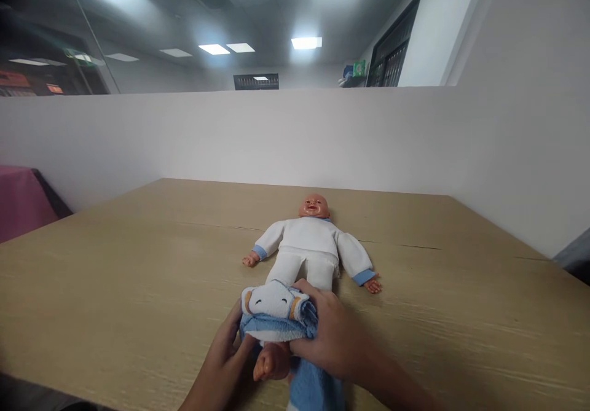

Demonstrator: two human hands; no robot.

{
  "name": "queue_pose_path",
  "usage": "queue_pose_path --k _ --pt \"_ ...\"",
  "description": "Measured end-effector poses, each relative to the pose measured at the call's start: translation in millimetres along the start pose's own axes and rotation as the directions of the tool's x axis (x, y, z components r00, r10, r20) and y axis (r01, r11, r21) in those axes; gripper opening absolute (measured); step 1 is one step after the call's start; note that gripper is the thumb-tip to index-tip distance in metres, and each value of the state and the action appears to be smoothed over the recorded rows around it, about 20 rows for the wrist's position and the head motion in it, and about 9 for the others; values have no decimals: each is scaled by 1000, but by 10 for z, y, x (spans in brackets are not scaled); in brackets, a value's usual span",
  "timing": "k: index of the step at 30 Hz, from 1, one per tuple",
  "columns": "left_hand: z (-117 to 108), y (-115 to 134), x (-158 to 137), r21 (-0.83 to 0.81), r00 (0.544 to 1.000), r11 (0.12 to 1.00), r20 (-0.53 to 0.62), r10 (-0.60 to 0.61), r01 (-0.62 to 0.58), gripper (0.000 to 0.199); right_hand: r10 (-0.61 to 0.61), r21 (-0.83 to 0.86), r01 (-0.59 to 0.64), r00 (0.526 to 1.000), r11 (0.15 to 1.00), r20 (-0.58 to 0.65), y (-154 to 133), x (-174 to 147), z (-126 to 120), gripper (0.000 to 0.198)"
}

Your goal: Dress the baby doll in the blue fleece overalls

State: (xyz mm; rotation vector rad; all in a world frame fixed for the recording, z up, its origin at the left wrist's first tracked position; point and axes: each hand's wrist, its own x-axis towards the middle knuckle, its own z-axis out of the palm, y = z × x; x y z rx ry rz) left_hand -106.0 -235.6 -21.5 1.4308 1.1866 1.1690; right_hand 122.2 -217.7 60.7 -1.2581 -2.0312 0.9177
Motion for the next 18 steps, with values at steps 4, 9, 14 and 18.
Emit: queue_pose_path --k 4,9,14,18 --pt "-91 55 156 -50 993 999 120 -1 7 67 -124 119 110 986 987 113 50 53 -96 44" --pt "-195 41 268 -90 982 995 187 -11 29 72 -80 70 68 978 995 192 166 0 -187 76" --pt "-319 185 261 2 961 998 268 -66 68 69 -7 23 2 979 1000 202 252 -42 -211 86" --pt "-442 324 252 43 940 997 332 -78 68 70 -20 36 15 988 999 155 449 -69 -222 78"
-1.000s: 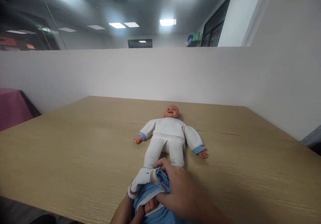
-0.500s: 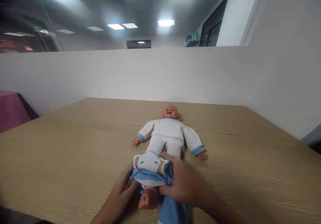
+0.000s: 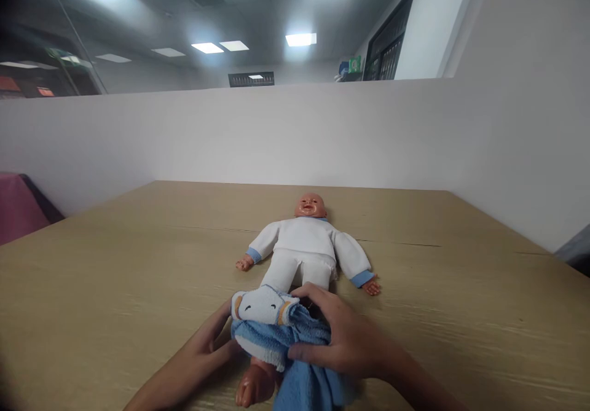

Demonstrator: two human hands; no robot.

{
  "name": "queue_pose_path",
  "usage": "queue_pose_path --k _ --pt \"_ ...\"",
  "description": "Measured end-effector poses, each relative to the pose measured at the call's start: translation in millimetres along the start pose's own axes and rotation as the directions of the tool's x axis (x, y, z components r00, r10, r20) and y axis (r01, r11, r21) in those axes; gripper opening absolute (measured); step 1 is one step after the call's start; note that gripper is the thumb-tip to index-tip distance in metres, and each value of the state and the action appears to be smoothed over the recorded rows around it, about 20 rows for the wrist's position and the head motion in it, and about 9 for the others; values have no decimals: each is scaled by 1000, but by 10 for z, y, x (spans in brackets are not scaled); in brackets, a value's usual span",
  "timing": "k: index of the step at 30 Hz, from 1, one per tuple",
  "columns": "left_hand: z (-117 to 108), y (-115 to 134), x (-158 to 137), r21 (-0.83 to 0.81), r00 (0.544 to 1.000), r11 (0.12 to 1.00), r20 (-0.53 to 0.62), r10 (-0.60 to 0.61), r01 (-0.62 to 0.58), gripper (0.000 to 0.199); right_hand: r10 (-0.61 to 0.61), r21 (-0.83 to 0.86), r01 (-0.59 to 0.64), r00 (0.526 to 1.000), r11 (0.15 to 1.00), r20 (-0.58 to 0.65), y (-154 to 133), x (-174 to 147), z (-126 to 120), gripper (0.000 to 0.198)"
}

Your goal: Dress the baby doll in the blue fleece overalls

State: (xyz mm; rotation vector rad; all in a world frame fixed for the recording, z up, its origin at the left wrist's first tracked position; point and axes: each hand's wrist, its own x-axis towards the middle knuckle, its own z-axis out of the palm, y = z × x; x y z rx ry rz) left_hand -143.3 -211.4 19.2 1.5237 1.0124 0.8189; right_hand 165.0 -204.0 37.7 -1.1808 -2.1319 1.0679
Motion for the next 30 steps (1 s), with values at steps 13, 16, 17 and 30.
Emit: queue_pose_path --k 13,16,17,30 --pt "-43 785 483 413 924 838 290 250 -356 45 50 354 -5 992 935 -119 299 17 108 52" --pt "10 1044 780 498 890 773 416 184 -393 37 174 487 -70 970 870 -170 384 17 137 72" --pt "25 1097 884 499 871 774 471 136 -391 36 182 518 -69 968 853 -172 410 14 128 77" --pt "330 884 1600 249 496 956 857 -142 -157 33 28 637 -47 999 769 40 405 -27 -236 62"
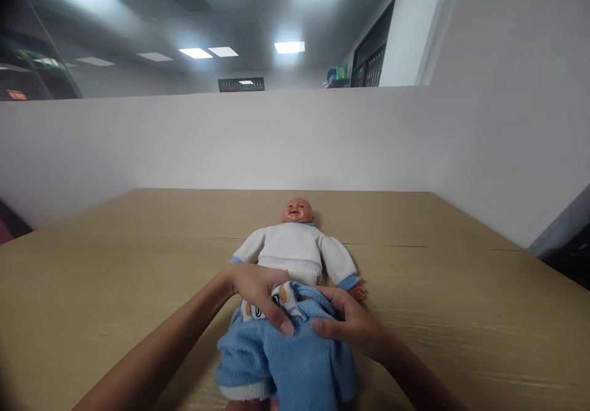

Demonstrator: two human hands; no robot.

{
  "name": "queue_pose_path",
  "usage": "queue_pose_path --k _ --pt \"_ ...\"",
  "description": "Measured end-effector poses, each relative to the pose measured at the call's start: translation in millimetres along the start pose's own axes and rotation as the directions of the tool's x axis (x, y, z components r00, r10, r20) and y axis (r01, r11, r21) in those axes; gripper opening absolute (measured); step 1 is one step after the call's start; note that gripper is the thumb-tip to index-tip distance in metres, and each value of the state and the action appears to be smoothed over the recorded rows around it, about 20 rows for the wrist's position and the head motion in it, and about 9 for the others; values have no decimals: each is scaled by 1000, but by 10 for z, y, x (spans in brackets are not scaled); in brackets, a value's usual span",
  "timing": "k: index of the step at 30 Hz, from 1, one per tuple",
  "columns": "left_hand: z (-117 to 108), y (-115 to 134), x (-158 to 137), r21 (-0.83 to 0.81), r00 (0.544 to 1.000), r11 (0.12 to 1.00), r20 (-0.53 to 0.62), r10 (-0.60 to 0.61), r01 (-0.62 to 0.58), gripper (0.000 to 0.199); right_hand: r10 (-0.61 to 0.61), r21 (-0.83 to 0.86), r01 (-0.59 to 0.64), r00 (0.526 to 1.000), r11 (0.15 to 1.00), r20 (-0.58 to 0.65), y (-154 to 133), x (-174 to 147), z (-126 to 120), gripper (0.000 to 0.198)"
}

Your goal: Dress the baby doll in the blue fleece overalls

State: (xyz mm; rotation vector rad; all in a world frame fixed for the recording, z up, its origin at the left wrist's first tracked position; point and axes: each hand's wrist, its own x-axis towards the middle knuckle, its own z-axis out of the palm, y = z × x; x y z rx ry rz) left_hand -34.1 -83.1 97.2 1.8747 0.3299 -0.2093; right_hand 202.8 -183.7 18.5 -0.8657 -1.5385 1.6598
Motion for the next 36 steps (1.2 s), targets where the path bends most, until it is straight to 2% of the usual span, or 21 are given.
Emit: queue_pose_path --k 3,5,11,16,22,24,26,29,32,36 --pt "31 -43 46 -66 996 998 84 -10 16 41 13 44 -9 997 999 -73 -2 5 -5 60" --pt "42 -73 62 -76 995 996 98 -31 39 44 35 43 -31 995 999 -96 18 -1 -25 58" --pt "16 -229 122 -142 990 989 133 54 -35 47 22 173 -17 999 985 -30 35 28 -39 39" --pt "-30 -430 204 -152 985 988 161 55 -31 47 20 213 1 995 977 -95 50 59 -44 35" --pt "-48 -520 190 -150 987 986 129 92 -72 47 107 128 -114 992 985 65 39 12 -86 43" --pt "-37 -515 180 -171 992 984 109 69 -50 50 90 156 -92 996 983 21 44 6 -87 41" --pt "-23 -505 175 -189 995 982 94 39 -21 53 63 226 -44 995 973 -77 65 17 -87 39" --pt "0 -494 176 -226 992 974 113 52 -25 52 41 276 11 982 961 -184 115 56 -92 32" --pt "16 -475 174 -267 989 963 128 74 -37 48 37 230 18 972 973 -233 137 86 -85 31" --pt "16 -451 160 -274 994 960 72 80 -58 45 83 134 -53 970 990 -230 51 67 -41 37"
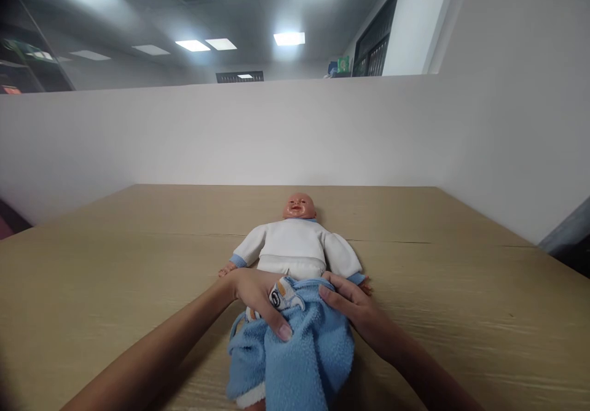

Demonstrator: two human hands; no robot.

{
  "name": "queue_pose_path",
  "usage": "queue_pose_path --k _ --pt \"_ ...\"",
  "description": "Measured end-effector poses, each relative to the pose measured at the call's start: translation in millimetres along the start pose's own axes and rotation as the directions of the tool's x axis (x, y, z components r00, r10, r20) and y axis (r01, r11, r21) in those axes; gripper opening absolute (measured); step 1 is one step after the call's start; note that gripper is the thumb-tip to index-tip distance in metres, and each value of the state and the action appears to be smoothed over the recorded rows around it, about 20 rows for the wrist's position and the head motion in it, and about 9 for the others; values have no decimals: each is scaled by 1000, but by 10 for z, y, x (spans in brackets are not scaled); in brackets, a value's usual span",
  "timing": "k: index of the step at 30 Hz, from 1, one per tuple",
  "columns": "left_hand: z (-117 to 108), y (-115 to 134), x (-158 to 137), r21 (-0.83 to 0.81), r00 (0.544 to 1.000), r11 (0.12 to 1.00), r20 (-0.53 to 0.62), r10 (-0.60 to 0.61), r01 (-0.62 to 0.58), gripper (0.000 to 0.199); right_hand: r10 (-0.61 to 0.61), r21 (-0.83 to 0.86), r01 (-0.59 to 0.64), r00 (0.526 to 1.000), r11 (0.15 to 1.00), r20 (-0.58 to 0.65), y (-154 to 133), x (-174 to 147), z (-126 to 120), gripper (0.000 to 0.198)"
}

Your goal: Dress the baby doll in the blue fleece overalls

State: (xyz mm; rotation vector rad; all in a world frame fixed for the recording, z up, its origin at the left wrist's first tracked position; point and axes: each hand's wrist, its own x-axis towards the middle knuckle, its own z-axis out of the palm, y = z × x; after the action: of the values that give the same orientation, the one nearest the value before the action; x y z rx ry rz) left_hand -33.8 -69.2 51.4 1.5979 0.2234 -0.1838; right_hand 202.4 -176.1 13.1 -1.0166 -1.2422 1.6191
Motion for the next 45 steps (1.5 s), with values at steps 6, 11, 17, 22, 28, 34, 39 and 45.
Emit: queue_pose_path --k 6,11,17,22,28,34,39,45 --pt "-36 -68 -32 31 1000 999 -16 9 -8 53 215 -289 -123 926 949 311 -95 -174 -48 71" --pt "-74 -161 -26 -23 999 1000 36 -3 4 54 225 -166 -197 958 966 176 12 -215 -111 67" --pt "-89 -172 11 34 982 997 180 64 -71 61 72 106 -91 983 990 169 25 -137 -104 44" --pt "-35 -94 -20 44 998 999 53 24 -27 64 231 -169 -177 889 970 395 -115 -238 -71 71" --pt "-32 -125 46 15 984 999 170 49 -53 55 235 -212 -168 907 963 349 -137 -279 -66 97" --pt "-43 -141 102 53 955 997 294 34 -52 58 165 -66 -159 981 985 103 50 -186 -71 65" --pt "-23 -83 19 10 987 999 153 37 -39 59 229 -142 -206 960 968 163 -4 -221 -77 57" --pt "20 -18 45 13 983 991 126 134 -137 58 272 -222 -177 800 959 535 -289 -293 -14 91"
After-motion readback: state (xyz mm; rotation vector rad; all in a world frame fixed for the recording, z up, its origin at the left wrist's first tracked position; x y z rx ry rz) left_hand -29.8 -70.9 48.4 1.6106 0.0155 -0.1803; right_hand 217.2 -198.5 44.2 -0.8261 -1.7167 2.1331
